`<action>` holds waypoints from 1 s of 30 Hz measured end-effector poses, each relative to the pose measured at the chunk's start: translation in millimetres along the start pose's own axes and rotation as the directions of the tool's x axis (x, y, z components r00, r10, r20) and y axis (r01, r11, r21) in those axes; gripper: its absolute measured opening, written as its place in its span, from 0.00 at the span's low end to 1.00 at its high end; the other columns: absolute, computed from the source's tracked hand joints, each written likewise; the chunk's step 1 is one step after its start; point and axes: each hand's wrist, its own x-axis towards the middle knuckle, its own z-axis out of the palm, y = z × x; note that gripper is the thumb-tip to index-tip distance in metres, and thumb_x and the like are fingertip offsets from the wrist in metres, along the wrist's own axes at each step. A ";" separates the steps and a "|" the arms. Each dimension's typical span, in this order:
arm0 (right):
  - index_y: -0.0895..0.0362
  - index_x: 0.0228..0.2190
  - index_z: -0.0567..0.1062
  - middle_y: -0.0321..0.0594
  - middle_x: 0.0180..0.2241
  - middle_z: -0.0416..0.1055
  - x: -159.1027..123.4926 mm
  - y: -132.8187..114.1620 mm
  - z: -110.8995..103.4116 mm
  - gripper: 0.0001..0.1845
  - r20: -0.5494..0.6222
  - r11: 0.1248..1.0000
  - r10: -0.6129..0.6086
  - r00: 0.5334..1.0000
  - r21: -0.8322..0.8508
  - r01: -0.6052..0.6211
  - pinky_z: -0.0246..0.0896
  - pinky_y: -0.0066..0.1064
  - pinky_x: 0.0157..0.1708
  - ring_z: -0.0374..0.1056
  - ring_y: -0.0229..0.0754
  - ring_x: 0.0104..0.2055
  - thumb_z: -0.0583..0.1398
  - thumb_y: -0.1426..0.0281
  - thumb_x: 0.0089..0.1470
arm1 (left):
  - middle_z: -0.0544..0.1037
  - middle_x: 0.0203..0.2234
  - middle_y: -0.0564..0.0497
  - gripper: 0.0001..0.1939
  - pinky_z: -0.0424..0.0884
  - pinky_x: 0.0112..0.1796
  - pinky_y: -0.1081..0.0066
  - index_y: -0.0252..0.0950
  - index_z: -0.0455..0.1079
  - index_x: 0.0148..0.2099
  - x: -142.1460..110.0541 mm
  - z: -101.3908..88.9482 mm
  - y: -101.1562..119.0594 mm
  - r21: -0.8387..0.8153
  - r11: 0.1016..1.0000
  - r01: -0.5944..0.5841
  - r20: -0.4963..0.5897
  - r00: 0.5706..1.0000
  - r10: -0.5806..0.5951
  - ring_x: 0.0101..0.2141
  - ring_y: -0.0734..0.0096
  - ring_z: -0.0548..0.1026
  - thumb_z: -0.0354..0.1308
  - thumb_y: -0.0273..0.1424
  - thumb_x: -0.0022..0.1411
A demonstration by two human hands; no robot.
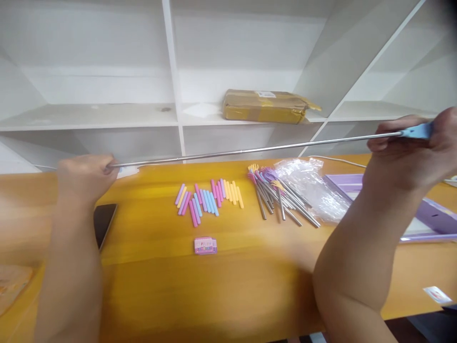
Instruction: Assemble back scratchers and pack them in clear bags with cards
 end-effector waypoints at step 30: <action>0.57 0.17 0.66 0.40 0.20 0.68 11.5 24.0 6.7 0.33 -0.007 0.974 0.226 0.974 -0.022 -0.226 0.38 0.32 0.22 0.52 0.28 0.18 0.42 0.73 0.74 | 0.77 0.32 0.50 0.12 0.51 0.31 0.70 0.38 0.70 0.34 0.9 -3.2 3.6 0.109 0.981 -0.163 0.015 0.987 0.163 0.37 0.66 0.70 0.48 0.27 0.69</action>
